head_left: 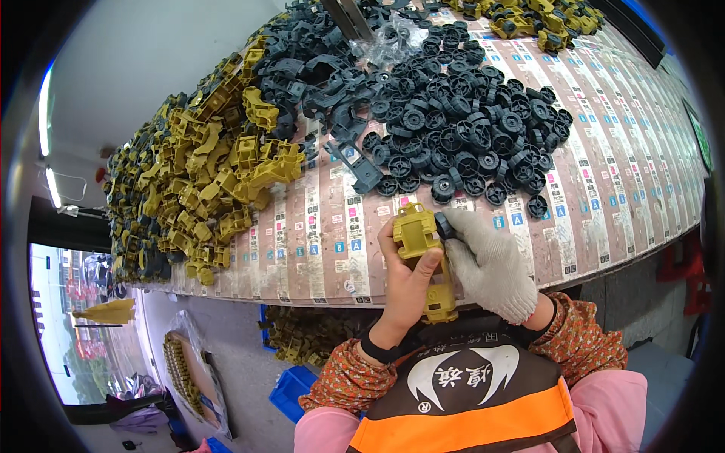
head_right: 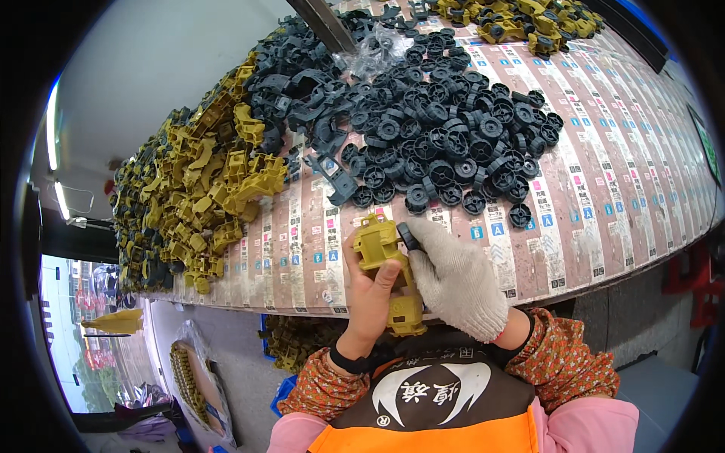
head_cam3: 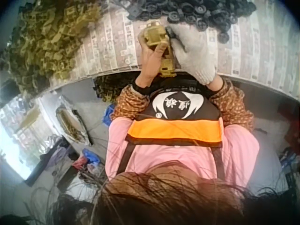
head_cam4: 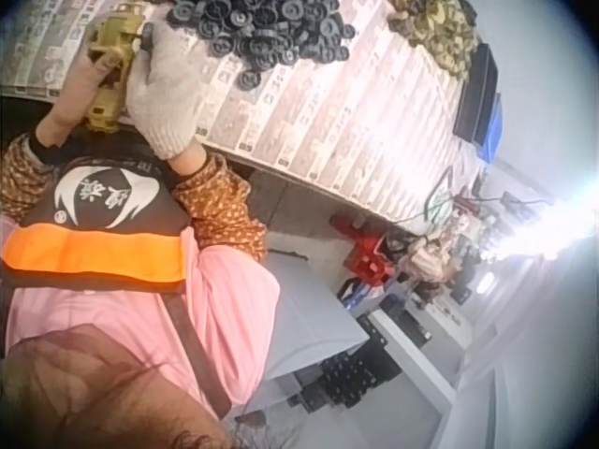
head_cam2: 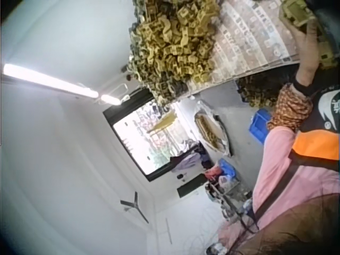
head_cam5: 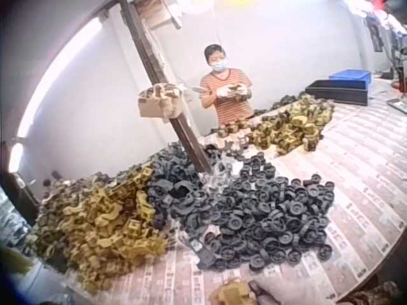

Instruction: The person sits at a workbench and repeatedly picks up yellow plastic housings and black circular components. They insert the black components into the yellow housings by hand and place the assembled units into a pile on the table.

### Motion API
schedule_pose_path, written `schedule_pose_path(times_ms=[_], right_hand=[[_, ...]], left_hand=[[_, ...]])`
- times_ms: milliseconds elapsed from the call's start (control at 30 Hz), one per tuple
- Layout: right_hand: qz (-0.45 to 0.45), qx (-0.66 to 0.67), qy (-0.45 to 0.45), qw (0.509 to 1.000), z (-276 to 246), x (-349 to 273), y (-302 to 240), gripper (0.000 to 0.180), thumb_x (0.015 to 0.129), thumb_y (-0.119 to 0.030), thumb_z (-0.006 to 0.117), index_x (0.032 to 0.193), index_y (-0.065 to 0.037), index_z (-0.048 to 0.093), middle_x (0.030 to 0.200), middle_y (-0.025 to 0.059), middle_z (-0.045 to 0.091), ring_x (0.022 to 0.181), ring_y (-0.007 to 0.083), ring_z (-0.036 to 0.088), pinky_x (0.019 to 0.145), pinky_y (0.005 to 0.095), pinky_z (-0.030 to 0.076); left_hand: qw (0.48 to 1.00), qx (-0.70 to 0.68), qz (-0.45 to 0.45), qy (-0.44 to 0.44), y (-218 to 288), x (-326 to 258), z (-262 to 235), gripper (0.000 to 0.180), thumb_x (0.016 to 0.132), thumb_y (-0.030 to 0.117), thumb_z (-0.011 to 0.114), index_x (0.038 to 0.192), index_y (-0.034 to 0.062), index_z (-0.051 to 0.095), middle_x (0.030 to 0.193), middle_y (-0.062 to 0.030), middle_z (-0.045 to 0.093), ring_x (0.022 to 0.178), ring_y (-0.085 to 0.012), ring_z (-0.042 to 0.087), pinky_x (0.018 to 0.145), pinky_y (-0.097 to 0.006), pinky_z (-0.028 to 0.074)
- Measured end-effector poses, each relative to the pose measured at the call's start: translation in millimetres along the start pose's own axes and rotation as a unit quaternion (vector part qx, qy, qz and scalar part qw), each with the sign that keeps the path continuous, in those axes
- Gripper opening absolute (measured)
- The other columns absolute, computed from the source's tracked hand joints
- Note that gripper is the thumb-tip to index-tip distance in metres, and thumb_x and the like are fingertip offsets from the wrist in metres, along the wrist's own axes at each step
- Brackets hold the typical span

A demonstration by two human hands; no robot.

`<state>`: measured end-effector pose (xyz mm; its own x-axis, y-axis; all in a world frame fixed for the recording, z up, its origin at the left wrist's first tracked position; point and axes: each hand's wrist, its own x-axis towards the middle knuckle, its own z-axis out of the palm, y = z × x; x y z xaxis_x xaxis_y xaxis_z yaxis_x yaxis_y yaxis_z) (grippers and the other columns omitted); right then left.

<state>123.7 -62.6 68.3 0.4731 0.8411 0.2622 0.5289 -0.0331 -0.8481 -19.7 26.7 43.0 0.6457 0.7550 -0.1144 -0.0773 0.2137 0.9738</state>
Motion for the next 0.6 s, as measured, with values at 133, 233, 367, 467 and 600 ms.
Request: schedule_pose_path(times_ms=[133,233,367,467,600], right_hand=[[-0.050,-0.052,0.006,0.997,-1.1,-7.4,0.0,0.036,0.093,-0.008,0.065,0.128,-0.003,0.062,0.077,0.0202,0.069,0.067,0.0423,0.070,0.058,0.0493,0.053],[-0.037,-0.070,-0.035,0.996,-13.2,-8.7,-2.8,0.031,0.089,-0.008,0.066,0.119,-0.003,0.061,0.071,0.0206,0.066,0.065,0.0423,0.069,0.057,0.0499,0.052],[-0.012,-0.089,-0.068,0.994,-25.1,-11.0,2.3,0.028,0.086,-0.006,0.066,0.113,-0.003,0.060,0.074,0.0216,0.065,0.068,0.0437,0.068,0.059,0.0504,0.052],[0.017,-0.087,-0.077,0.993,-35.0,-16.2,1.9,0.034,0.087,-0.003,0.065,0.121,-0.002,0.062,0.084,0.0223,0.067,0.076,0.0450,0.069,0.064,0.0472,0.053],[0.057,-0.051,-0.076,0.994,-50.5,-7.3,10.9,0.020,0.089,-0.011,0.065,0.107,-0.003,0.066,0.081,0.0226,0.068,0.076,0.0438,0.070,0.067,0.0503,0.055]], left_hand=[[0.993,0.092,0.065,-0.031,-11.8,-1.8,-2.1,0.079,0.101,0.030,0.075,0.155,0.0088,0.021,0.132,-0.0116,0.055,0.117,-0.0204,0.059,0.104,-0.035,0.048],[0.983,0.140,0.099,-0.063,-16.1,-5.2,1.7,0.080,0.102,0.028,0.074,0.155,0.0067,0.019,0.134,-0.0134,0.054,0.117,-0.0221,0.059,0.105,-0.037,0.048],[0.984,0.119,0.074,-0.113,-16.0,-4.2,5.1,0.084,0.101,0.033,0.074,0.158,0.0071,0.017,0.140,-0.0139,0.050,0.127,-0.0232,0.055,0.110,-0.038,0.045],[0.982,0.106,0.067,-0.142,-21.0,-1.6,9.3,0.083,0.101,0.030,0.075,0.157,0.0064,0.018,0.137,-0.0138,0.053,0.123,-0.0217,0.058,0.106,-0.037,0.048],[0.977,0.127,0.063,-0.162,-26.3,7.8,13.8,0.077,0.101,0.027,0.075,0.155,0.0076,0.024,0.132,-0.0110,0.056,0.117,-0.0193,0.061,0.103,-0.036,0.050]])
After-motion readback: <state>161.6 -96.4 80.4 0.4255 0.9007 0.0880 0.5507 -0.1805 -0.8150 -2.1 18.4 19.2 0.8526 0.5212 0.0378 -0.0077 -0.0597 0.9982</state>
